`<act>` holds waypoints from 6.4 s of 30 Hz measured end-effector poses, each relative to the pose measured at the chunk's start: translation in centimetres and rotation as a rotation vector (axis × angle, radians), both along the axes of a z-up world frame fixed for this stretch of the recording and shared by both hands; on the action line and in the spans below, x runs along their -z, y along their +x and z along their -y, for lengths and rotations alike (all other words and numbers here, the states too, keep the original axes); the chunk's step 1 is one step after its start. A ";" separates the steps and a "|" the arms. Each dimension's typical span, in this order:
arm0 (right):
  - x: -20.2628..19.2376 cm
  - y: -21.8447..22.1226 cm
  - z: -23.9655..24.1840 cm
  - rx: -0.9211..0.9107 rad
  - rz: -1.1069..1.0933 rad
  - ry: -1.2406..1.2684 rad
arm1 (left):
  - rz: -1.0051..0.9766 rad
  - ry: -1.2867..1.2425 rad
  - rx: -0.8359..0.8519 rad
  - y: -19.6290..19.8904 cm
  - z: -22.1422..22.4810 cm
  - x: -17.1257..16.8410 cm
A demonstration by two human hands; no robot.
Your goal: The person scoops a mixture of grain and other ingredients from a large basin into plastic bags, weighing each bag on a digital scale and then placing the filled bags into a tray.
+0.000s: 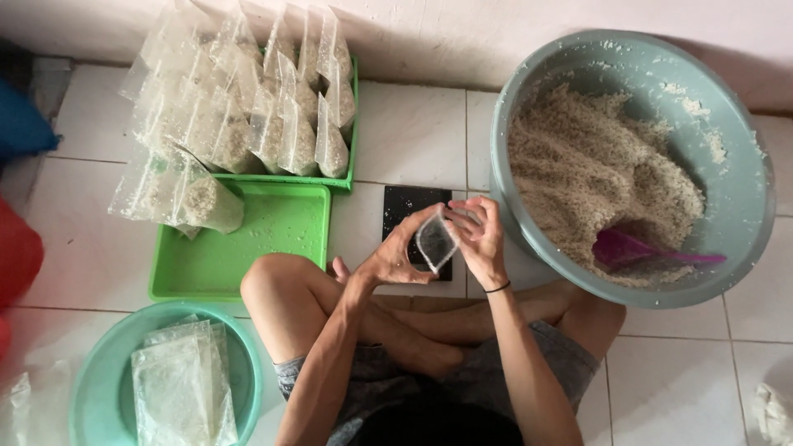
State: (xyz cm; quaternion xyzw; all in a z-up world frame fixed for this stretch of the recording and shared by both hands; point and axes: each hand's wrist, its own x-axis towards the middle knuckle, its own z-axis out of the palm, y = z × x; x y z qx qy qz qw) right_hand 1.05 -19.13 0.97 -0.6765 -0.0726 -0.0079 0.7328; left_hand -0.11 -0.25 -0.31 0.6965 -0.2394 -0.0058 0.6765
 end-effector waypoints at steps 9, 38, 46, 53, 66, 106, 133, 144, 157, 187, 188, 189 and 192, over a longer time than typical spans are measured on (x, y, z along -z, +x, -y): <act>0.3 -1.0 0.7 -0.285 0.174 -0.372 | -0.022 -0.027 -0.127 0.4 -0.7 0.6; -13.1 0.6 16.8 0.114 0.250 -0.664 | 0.166 -0.218 0.125 8.0 17.5 -16.2; -4.1 2.6 31.4 0.268 -0.128 -1.356 | 0.167 0.272 -0.030 9.2 20.9 -9.3; -1.3 3.2 33.6 0.181 -0.378 -2.019 | 0.266 0.392 -0.153 9.4 21.4 -5.4; -1.1 3.0 39.5 0.240 -0.113 -2.037 | 0.237 0.346 -0.137 9.1 21.4 -5.8; -18.2 -0.2 32.3 0.176 -0.547 -1.238 | 0.101 0.481 -0.066 9.3 22.1 -7.4; -22.8 0.7 22.5 0.255 -0.165 -1.662 | 0.103 0.650 -0.089 9.0 22.2 -7.8; -21.9 0.4 22.7 0.241 0.049 -1.805 | 0.083 0.573 -0.038 9.1 22.1 -8.1; -21.6 -0.3 22.5 0.391 0.404 -1.925 | 0.112 0.566 -0.077 9.0 22.2 -7.6; 5.5 4.6 35.1 0.185 -0.288 -2.130 | 0.137 0.426 -0.075 9.3 22.1 -7.7; 5.0 4.9 34.6 0.127 -0.274 -2.056 | 0.142 0.423 -0.069 9.3 21.9 -8.1; 4.5 4.8 34.0 0.066 -0.261 -1.983 | 0.142 0.419 -0.064 9.0 21.7 -8.3; 2.0 4.5 33.0 -0.040 -0.277 -1.931 | 0.156 0.419 -0.088 9.3 21.8 -6.8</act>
